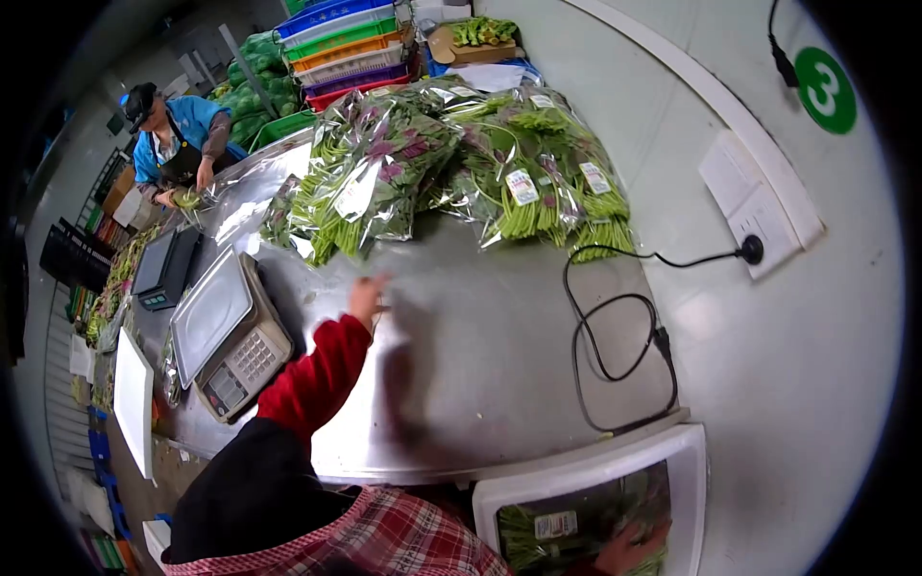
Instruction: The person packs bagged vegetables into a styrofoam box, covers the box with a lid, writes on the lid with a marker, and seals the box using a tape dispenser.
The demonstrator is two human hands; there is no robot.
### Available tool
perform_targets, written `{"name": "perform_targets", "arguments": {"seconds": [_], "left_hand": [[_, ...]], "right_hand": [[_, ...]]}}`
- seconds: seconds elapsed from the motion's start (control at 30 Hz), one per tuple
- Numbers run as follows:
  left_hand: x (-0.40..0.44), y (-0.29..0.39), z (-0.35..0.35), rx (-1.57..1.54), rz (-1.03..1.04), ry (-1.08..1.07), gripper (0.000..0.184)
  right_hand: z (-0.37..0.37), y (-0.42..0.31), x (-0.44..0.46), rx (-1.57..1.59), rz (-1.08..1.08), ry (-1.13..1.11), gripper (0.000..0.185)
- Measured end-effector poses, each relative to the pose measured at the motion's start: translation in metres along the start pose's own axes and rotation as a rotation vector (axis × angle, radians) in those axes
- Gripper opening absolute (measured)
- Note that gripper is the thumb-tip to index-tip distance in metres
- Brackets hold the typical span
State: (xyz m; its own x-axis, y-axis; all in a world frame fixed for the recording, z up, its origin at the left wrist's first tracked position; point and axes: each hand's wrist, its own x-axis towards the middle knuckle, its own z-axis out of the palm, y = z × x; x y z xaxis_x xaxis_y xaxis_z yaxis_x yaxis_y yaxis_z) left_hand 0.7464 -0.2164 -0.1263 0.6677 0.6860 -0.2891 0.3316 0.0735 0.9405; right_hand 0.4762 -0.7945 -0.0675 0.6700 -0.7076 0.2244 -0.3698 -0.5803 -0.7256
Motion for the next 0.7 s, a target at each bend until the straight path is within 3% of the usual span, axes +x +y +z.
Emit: {"name": "perform_targets", "arguments": {"seconds": [0.1, 0.13, 0.2, 0.23, 0.3, 0.37, 0.47, 0.5, 0.53, 0.6, 0.7], "left_hand": [[0.108, 0.014, -0.047, -0.342, -0.289, 0.137, 0.070], [0.145, 0.004, -0.051, -0.467, -0.338, 0.161, 0.057], [0.154, 0.020, -0.052, -0.794, -0.401, -0.077, 0.045], [0.150, 0.026, -0.041, -0.732, -0.326, -0.053, 0.037], [0.149, 0.026, -0.035, -0.687, -0.155, -0.087, 0.028], [0.115, 0.045, -0.023, -0.714, -0.044, -0.102, 0.021], [0.020, 0.080, -0.007, -0.692, 0.121, -0.121, 0.026], [-0.015, 0.082, -0.003, -0.648, 0.189, -0.144, 0.025], [-0.053, 0.081, -0.003, -0.598, 0.254, -0.176, 0.024], [-0.138, 0.074, -0.008, -0.218, 0.510, -0.213, 0.024], [-0.272, 0.061, -0.006, -0.057, 0.718, -0.399, 0.022]], "right_hand": [[-0.009, -0.073, -0.013, -0.164, 0.027, -0.089, 0.070], [-0.004, -0.088, -0.013, -0.163, 0.023, -0.089, 0.070], [0.007, -0.115, -0.007, -0.048, -0.130, -0.206, 0.061], [0.022, -0.123, -0.005, -0.042, -0.141, -0.207, 0.061], [0.057, -0.133, -0.006, 0.280, -0.341, -0.210, 0.044], [0.076, -0.144, -0.011, 0.277, -0.365, -0.421, 0.040], [0.105, -0.192, -0.045, 0.749, 0.039, -0.820, 0.030], [0.115, -0.199, -0.054, 0.873, 0.179, -0.994, 0.034], [0.127, -0.199, -0.063, 0.932, 0.172, -1.144, 0.041], [0.142, -0.224, -0.074, 1.056, 0.371, -1.265, 0.049], [0.147, -0.246, -0.065, 1.144, 0.641, -1.361, 0.043]]}}
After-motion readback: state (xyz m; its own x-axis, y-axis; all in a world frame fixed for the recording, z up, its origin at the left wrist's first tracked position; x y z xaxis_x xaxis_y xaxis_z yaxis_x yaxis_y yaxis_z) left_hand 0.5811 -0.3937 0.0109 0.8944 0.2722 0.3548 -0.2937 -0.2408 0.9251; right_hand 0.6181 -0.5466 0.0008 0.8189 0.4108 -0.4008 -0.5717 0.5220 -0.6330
